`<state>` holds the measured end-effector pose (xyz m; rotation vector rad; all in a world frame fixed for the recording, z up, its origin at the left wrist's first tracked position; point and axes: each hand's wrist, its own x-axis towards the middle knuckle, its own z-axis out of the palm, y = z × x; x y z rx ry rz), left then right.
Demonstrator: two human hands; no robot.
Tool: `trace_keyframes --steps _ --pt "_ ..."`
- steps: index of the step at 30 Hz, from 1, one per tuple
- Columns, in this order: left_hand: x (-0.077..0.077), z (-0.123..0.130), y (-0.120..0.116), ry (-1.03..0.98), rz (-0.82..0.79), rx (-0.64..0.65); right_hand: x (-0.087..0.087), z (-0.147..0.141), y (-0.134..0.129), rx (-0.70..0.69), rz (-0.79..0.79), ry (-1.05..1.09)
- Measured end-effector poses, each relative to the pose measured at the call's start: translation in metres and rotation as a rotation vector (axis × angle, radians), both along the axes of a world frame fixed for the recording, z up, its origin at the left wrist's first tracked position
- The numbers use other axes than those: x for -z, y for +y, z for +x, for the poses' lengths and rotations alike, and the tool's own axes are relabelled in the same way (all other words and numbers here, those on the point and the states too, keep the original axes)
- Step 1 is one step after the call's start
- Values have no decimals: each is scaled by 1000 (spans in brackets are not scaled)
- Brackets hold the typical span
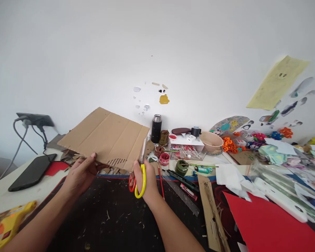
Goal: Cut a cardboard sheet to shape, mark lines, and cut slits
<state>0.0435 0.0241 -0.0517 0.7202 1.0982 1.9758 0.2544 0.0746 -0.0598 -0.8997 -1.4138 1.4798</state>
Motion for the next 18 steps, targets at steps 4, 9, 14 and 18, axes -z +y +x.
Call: trace_keyframes --steps 4,9,14,18 --pt "0 -2 5 -30 9 -125 5 -2 -8 -159 14 -41" --pt "-2 -8 10 -56 79 -264 10 -3 -12 -345 -44 -91" --pt "-6 -19 10 -81 172 -403 8 -3 -12 -410 -123 -51" --pt "-9 -24 9 -126 198 -429 7 -2 -11 -409 -133 -44"
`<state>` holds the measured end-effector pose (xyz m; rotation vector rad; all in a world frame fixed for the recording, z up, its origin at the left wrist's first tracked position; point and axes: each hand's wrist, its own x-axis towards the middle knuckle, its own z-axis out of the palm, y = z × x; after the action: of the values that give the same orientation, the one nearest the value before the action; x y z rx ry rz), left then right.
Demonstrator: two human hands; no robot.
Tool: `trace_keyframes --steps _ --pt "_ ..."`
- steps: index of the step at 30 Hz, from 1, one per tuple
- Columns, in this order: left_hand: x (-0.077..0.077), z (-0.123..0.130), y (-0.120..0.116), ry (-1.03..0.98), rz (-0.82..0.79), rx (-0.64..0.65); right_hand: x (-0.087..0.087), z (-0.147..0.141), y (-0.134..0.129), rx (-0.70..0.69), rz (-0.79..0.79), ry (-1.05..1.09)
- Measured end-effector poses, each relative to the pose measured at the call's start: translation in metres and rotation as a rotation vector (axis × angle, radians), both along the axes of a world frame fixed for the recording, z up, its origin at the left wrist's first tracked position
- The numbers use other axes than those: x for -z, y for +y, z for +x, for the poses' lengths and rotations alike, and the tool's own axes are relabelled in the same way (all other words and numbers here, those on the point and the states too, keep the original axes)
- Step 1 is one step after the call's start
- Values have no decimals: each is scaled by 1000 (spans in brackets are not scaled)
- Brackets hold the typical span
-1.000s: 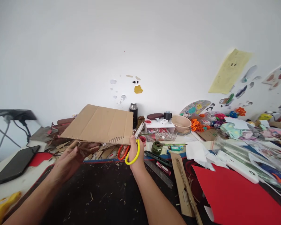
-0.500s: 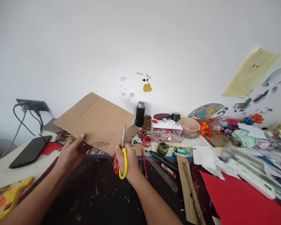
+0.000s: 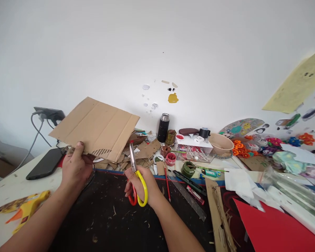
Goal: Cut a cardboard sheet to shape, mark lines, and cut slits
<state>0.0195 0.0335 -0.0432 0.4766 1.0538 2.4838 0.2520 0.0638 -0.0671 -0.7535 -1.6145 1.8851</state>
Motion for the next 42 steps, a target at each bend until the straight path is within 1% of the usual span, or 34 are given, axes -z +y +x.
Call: trace_keyframes --steps 4,6,8,10,15,19,23,25,27,29,31,32,33,34,36,38,42 --pt "1 -1 1 -54 -5 38 0 0 0 39 -2 -1" --pt "2 0 1 -96 -14 109 -1 0 0 68 0 21" --pt "3 4 0 -151 -31 207 -3 0 1 96 -6 50" --pt "3 9 -1 -210 -51 281 -5 0 2 113 -20 67" --pt "0 30 -4 -287 -68 344 -6 -1 3 147 -58 87" --pt "3 45 -8 -278 -131 476 -6 -1 5 201 -61 138" --pt "10 50 -12 -163 -201 626 -13 5 13 331 -55 210" --pt "10 46 -14 -113 -197 638 -17 9 18 381 -74 238" --pt "6 39 -15 -89 -166 595 -21 13 23 405 -84 265" --pt "-1 29 -16 -72 -146 561 -25 18 27 421 -94 303" --pt "-10 18 -18 -85 -134 582 -28 21 30 436 -120 339" --pt "-14 13 -18 -102 -149 578 -29 21 32 439 -136 348" --pt "-18 8 -19 -106 -171 527 -29 22 33 440 -149 352" --pt "-21 4 -19 -115 -220 478 -30 23 33 439 -157 352" --pt "-23 -2 -20 -115 -340 437 -30 23 34 441 -150 350" --pt "-23 -4 -22 -97 -453 475 -31 24 34 456 -134 362" --pt "-16 -1 -29 -55 -590 640 -31 26 38 516 -145 411"
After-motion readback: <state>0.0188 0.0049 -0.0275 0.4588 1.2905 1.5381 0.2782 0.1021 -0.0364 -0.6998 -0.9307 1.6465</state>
